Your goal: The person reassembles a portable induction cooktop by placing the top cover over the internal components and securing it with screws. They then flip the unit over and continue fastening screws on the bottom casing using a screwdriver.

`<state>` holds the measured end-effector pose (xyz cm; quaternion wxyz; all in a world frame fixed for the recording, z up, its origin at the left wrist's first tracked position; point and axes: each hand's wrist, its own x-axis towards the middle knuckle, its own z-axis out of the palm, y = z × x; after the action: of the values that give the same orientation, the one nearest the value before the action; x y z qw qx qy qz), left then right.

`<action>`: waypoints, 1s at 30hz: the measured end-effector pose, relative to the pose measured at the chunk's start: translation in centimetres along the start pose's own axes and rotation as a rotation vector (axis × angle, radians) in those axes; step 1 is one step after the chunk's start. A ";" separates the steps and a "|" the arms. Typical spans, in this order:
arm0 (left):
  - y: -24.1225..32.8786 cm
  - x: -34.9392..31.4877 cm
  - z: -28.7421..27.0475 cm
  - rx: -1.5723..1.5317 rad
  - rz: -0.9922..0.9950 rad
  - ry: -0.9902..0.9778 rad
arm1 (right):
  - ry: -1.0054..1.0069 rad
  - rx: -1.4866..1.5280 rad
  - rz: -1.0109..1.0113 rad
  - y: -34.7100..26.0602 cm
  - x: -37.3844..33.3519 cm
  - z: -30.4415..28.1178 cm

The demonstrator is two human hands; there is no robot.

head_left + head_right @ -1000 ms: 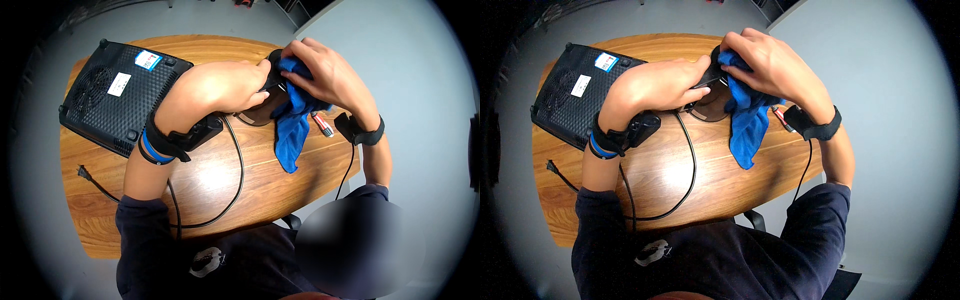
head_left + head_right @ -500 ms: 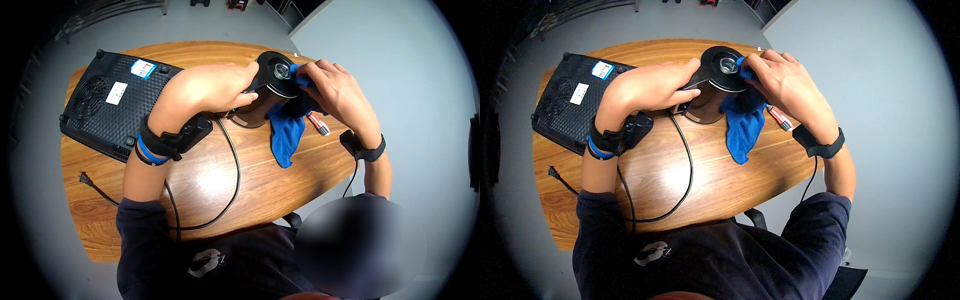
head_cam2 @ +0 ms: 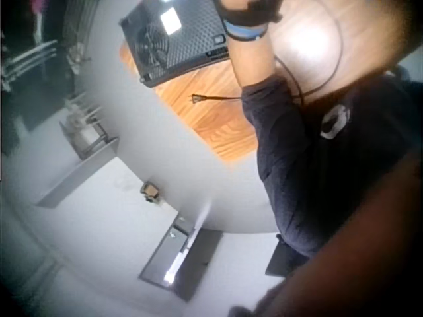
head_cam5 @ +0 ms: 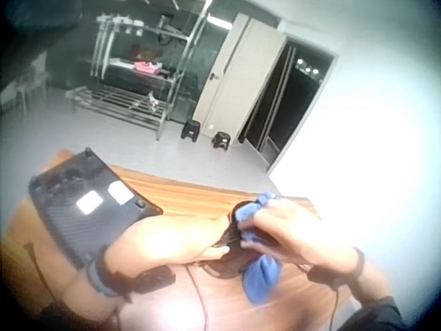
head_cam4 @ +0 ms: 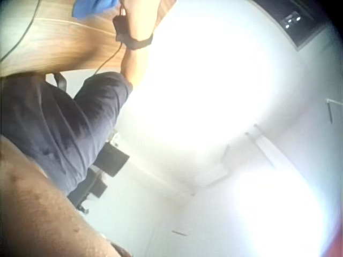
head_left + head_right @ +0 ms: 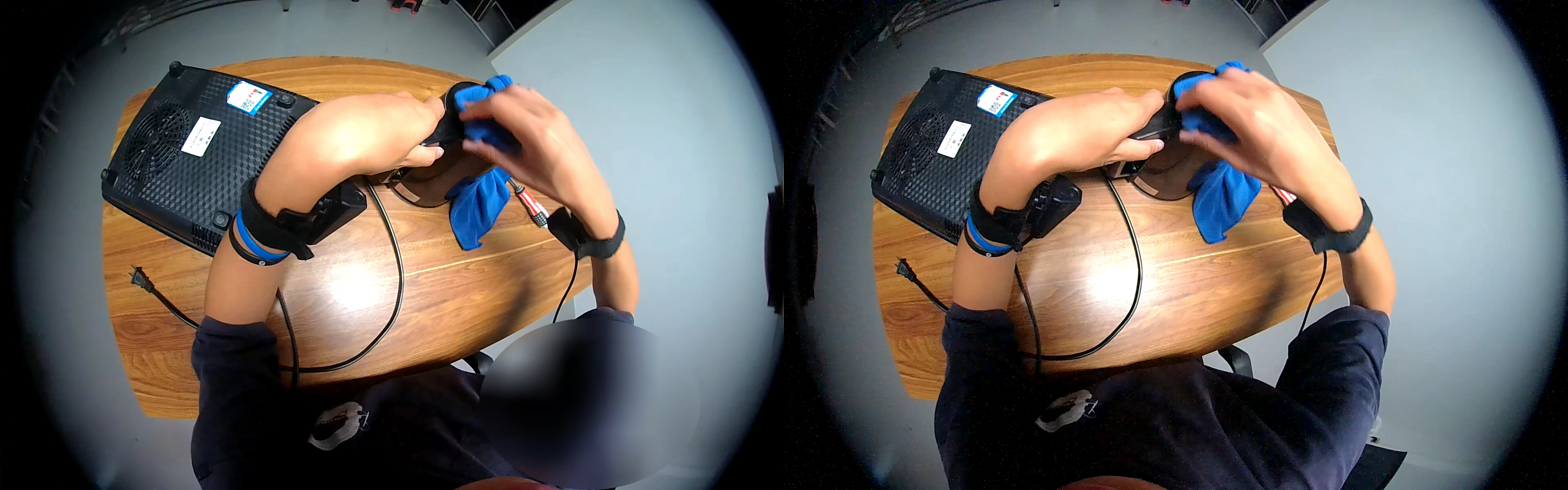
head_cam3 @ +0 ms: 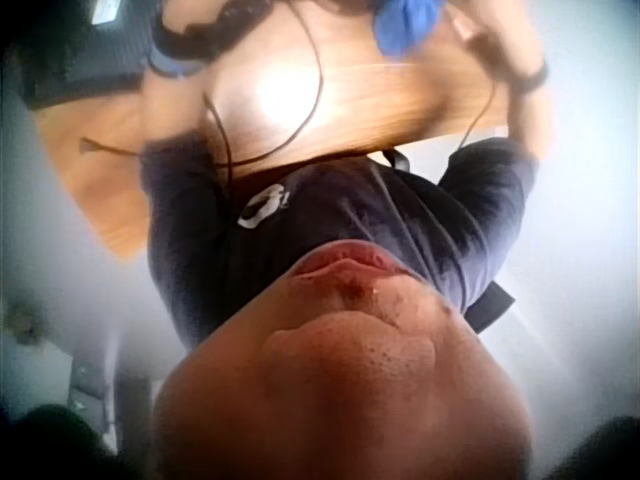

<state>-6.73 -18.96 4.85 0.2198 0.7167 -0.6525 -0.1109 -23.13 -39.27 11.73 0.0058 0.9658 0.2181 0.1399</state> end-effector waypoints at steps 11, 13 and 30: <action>-0.8 0.8 -0.1 -0.004 0.034 0.018 | -0.128 0.173 0.010 0.2 -3.1 0.0; -1.7 0.9 0.2 0.025 0.064 0.040 | -0.121 0.060 0.018 0.8 -1.8 1.0; -0.1 0.8 -0.7 -0.124 -0.029 0.032 | -0.026 -0.150 0.185 -3.0 -5.7 1.5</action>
<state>-6.25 -19.65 5.49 0.2728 0.7127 -0.6303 -0.1428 -28.96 -38.91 8.55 0.0680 0.9804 0.1170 0.1432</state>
